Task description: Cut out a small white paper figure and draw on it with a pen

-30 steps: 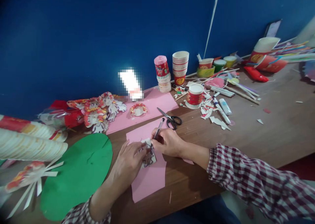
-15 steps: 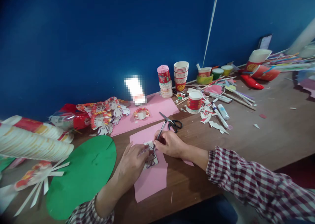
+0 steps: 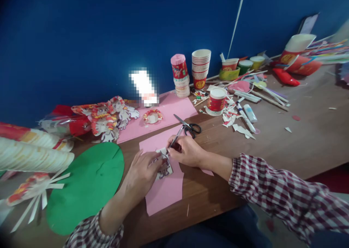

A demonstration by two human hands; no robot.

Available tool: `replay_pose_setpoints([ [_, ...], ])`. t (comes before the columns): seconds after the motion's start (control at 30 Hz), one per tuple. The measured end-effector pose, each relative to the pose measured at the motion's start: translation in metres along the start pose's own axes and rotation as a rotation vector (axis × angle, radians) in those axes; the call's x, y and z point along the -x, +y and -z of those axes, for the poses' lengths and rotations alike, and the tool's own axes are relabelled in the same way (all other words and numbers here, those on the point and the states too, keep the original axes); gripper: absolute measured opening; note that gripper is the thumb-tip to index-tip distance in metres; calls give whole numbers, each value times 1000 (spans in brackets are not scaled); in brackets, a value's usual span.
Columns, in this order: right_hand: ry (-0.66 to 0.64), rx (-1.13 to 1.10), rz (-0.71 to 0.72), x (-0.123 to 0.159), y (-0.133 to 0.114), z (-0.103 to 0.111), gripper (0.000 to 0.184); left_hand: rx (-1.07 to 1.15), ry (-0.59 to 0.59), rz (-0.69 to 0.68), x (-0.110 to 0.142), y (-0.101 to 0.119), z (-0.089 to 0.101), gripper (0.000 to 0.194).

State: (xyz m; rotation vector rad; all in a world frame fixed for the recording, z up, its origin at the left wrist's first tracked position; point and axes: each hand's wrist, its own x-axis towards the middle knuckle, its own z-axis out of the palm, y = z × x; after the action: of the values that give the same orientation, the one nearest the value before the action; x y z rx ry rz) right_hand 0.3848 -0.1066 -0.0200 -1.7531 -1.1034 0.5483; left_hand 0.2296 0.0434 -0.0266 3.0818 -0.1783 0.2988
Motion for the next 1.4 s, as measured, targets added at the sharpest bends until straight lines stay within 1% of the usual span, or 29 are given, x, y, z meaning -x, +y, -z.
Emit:
replay_pose_setpoints([
  [0.3, 8, -10, -39, 1, 2, -1, 6, -2, -8, 1, 0, 1, 2, 27],
  [0.5, 14, 16, -9, 1, 4, -2, 4, 2, -13, -3, 0, 1, 2, 29],
  [0.73, 13, 28, -23, 0, 2, -2, 7, 6, -13, 1, 0, 1, 2, 27],
  [0.97, 3, 20, 11, 2, 7, -3, 4, 5, -30, 4, 1, 0, 3, 28],
  [1.13, 12, 48, 16, 2, 6, -2, 3, 1, -29, 6, 0, 1, 2, 28],
  [1.4, 5, 80, -25, 0, 2, -2, 5, -3, -25, 2, 0, 1, 3, 30],
])
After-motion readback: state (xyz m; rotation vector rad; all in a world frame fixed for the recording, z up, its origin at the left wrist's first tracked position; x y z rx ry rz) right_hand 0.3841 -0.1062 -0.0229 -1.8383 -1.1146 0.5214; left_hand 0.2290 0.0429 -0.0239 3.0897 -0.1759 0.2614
